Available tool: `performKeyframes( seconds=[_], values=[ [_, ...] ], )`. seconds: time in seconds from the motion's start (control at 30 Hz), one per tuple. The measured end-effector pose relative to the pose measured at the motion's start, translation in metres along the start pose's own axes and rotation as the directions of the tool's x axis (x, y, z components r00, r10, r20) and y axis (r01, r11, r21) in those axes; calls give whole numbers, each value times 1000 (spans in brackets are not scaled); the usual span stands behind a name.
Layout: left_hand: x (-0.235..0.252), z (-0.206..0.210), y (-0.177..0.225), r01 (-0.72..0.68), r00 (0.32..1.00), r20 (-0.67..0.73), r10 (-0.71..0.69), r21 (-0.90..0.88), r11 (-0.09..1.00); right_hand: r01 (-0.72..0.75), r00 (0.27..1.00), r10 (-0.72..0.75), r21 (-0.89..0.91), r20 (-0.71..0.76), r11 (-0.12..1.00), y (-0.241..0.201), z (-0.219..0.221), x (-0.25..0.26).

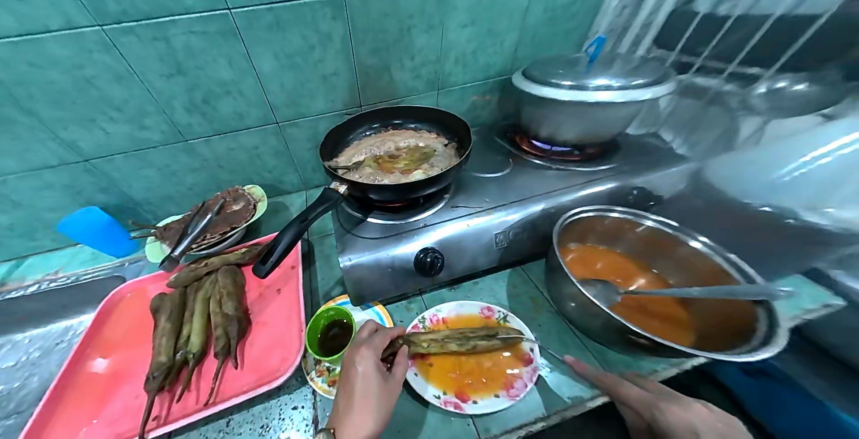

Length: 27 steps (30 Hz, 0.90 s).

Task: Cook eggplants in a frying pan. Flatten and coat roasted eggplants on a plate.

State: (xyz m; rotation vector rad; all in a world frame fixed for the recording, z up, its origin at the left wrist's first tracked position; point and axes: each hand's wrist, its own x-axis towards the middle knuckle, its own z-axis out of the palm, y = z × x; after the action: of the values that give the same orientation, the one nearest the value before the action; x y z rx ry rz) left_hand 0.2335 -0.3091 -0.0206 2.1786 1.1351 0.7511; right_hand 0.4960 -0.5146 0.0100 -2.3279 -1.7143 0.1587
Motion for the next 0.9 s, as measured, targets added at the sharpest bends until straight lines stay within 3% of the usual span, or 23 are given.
performKeyframes(
  seconds=[0.2,0.4,0.6,0.77,0.9],
  values=[
    [1,-1,-1,-6,1000,8,6,-3,1000,7,999,-7,11,34,1000,4,5,6],
    [1,1,-3,21,1000,16,-20,-16,1000,-113,979,112,-6,170,994,-3,-2,15],
    [-4,7,-4,55,998,47,-51,-104,993,17,1000,-17,2,5,1000,-19,-29,16],
    [-4,12,-5,18,998,65,-12,-93,996,29,990,-37,56,138,998,-51,-6,31],
    [-3,15,-7,6,997,71,-2,-50,999,24,989,-23,-4,148,1000,-58,25,38]
  ],
)
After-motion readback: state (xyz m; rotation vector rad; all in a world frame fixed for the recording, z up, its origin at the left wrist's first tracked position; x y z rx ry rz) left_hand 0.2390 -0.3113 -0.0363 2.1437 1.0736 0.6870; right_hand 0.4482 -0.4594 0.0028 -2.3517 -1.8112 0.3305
